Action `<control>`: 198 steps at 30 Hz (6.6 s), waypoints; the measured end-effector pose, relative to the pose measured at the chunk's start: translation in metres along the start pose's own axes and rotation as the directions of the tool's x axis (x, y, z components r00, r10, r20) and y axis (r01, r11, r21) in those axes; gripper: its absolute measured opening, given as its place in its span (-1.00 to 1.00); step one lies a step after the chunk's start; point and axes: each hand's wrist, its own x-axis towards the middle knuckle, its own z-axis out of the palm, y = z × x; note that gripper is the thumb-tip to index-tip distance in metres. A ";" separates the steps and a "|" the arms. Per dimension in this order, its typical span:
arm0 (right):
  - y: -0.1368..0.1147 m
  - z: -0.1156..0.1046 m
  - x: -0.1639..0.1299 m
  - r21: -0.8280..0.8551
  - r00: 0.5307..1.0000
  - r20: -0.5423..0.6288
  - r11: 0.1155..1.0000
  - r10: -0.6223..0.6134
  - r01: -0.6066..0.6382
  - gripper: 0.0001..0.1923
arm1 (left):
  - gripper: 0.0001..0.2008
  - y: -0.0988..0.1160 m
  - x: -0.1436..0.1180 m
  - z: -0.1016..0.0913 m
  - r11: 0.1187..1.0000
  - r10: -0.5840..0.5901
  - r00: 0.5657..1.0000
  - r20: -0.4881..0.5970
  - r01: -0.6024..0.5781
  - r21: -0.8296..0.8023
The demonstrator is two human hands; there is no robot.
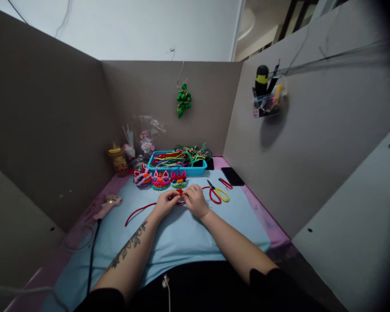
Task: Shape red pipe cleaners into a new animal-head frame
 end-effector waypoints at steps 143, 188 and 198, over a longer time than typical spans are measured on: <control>0.003 -0.012 0.005 0.119 0.975 0.176 0.980 0.137 -0.160 -0.83 | -0.83 0.015 -0.007 -0.010 0.648 0.390 0.917 0.085 -0.339 0.682; 0.034 -0.019 0.004 0.342 0.912 0.225 0.848 0.344 -0.404 -0.86 | -0.85 0.005 -0.001 -0.018 0.715 0.311 0.946 -0.095 -0.167 0.679; 0.040 -0.021 0.009 0.893 0.652 0.382 -0.080 0.655 -0.443 -0.69 | -0.86 -0.003 0.002 -0.017 0.766 0.261 0.963 -0.073 -0.160 0.623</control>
